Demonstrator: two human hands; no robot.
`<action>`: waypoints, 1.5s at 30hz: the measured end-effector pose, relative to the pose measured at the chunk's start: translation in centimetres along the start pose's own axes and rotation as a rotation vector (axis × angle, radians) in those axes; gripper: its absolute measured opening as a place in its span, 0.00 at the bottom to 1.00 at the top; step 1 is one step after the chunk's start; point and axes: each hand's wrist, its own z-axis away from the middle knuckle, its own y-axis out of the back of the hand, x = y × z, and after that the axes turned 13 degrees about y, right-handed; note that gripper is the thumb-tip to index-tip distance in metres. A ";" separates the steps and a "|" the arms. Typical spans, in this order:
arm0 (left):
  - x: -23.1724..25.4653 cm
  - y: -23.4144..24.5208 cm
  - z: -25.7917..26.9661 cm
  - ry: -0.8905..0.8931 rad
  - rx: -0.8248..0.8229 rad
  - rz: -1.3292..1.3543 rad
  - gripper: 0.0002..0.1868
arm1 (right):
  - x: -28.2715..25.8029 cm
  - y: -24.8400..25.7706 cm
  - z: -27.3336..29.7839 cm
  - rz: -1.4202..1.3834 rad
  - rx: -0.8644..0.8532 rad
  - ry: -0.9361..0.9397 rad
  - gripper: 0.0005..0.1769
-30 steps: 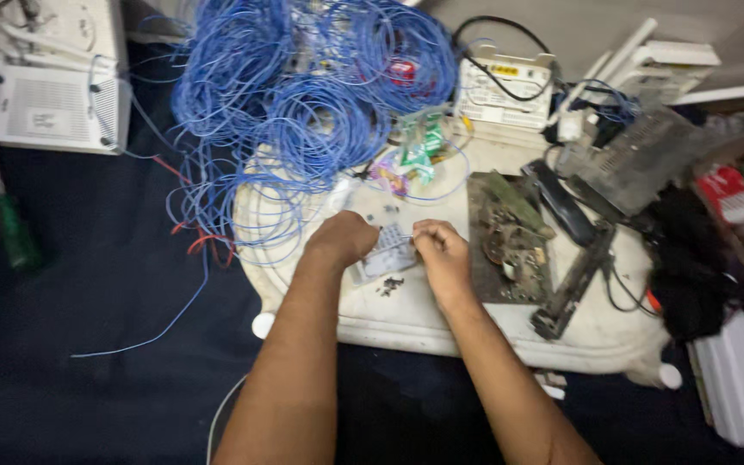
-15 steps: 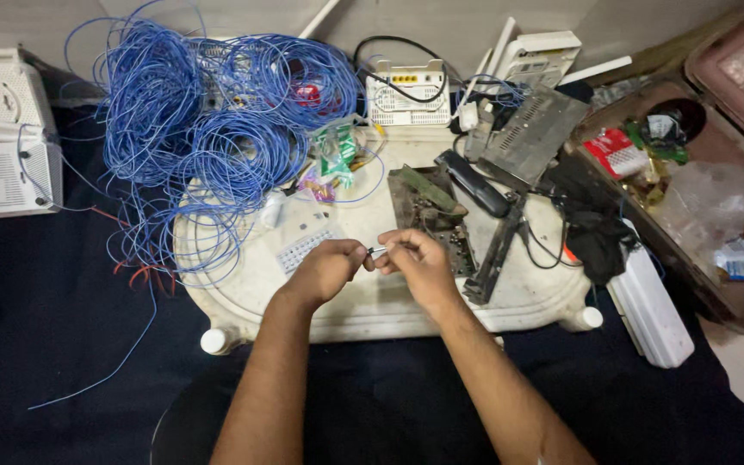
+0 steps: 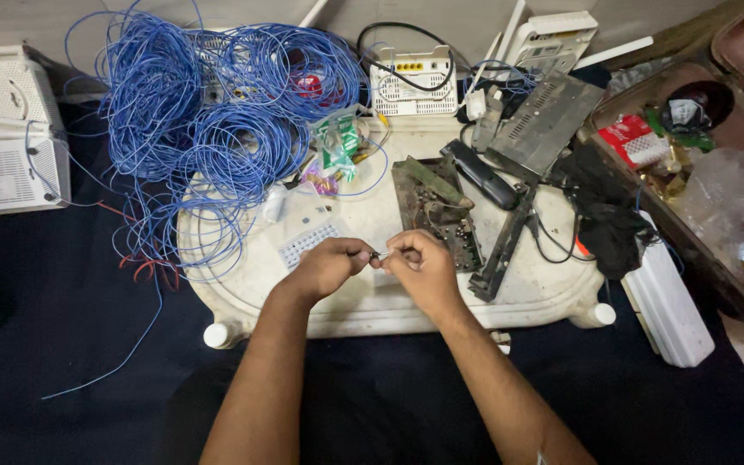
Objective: The person wipes the exterior of a metal electronic device and a remote control with a dark cloth. They then pick up a small green tool and handle small components on the table.
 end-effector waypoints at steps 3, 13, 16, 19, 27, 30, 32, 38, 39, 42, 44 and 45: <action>0.6 0.1 0.3 0.033 0.039 -0.084 0.15 | -0.1 -0.3 0.0 -0.006 0.036 -0.034 0.04; 1.1 0.0 0.1 0.047 0.076 -0.168 0.15 | 0.5 -0.6 0.0 -0.012 0.061 -0.044 0.04; 0.9 0.0 -0.1 0.047 0.084 -0.197 0.16 | 0.7 -0.6 0.0 -0.016 0.065 -0.056 0.03; 0.9 0.1 -0.1 0.038 0.069 -0.210 0.17 | 0.9 -0.6 0.0 0.005 0.061 -0.048 0.03; 1.2 0.0 -0.2 0.057 0.050 -0.246 0.21 | 1.5 0.1 0.2 0.181 0.020 0.090 0.03; 0.9 -0.2 -0.6 0.030 0.037 -0.270 0.22 | 1.3 0.1 0.1 0.138 0.029 0.045 0.04; 0.6 -0.4 -1.0 0.010 0.049 -0.243 0.21 | 0.9 0.0 0.0 0.156 0.037 -0.008 0.03; 0.5 -0.4 -1.2 -0.047 0.043 -0.420 0.27 | -0.8 0.2 -0.5 0.143 -0.047 0.049 0.04; 0.6 -0.5 -1.1 -0.039 0.042 -0.430 0.26 | -1.0 0.3 -0.6 0.163 -0.059 0.061 0.04; 1.0 -0.5 -0.8 -0.017 0.043 -0.427 0.24 | -1.0 0.5 -0.7 0.194 -0.088 0.078 0.04; 1.2 -0.4 -0.5 -0.004 0.051 -0.382 0.25 | -0.8 0.6 -0.7 0.173 -0.104 0.064 0.04; 1.4 -0.4 -0.4 -0.037 0.060 -0.381 0.26 | -0.5 0.6 -0.7 0.157 -0.101 0.054 0.04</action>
